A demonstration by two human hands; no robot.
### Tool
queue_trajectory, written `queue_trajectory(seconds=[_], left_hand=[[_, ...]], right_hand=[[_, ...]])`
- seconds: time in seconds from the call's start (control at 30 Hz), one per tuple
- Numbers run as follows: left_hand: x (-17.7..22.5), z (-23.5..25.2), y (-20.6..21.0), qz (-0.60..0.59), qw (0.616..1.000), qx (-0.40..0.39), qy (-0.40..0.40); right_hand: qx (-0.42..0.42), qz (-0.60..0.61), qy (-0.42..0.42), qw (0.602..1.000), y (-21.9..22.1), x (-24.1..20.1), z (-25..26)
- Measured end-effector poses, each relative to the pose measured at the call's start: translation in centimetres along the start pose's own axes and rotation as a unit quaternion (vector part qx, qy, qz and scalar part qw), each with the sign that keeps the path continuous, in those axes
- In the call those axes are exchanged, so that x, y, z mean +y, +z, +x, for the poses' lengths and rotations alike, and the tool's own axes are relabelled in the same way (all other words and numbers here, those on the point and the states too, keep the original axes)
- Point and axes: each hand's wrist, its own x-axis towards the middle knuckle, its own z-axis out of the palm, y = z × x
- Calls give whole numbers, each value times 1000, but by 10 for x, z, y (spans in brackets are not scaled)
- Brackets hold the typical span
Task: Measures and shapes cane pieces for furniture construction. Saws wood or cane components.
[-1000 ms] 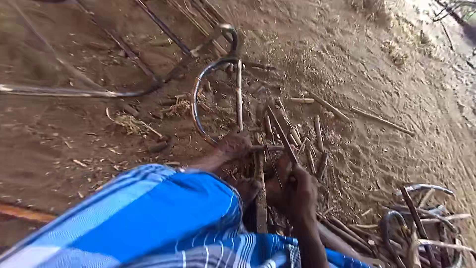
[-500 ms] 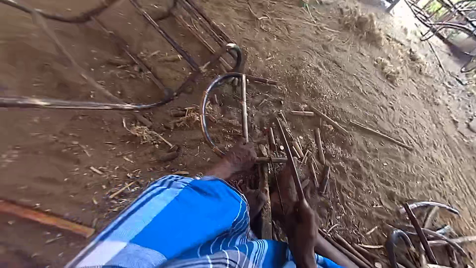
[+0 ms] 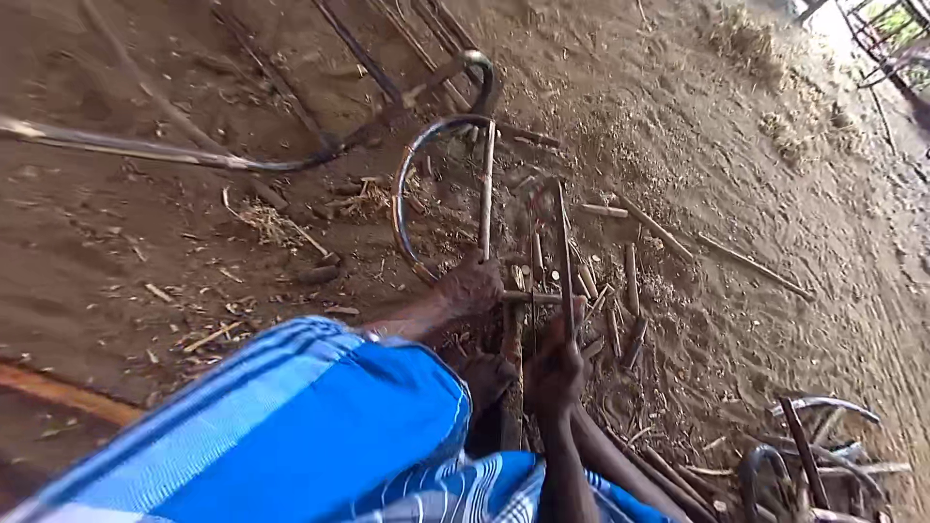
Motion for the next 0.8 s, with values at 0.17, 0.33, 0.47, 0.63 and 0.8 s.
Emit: queue_trajectory(seconds=[0.17, 0.33, 0.47, 0.63, 0.8], left_hand=[[7, -2, -16, 4, 1000, -23, -8], [-1, -3, -2, -8, 1000, -8, 12], [8, -3, -8, 7, 1000, -8, 6], [-1, -2, 3, 20, 1000, -5, 4], [6, -5, -8, 13, 1000, -7, -2]], right_hand=[[25, -81, 23, 996, -10, -69, -32], [-10, -97, 82, 992, 4, -92, -14], [-15, -81, 103, 991, -7, -100, -21], [9, -53, 41, 998, -3, -64, -26], [-10, -55, 52, 997, -1, -67, -28]])
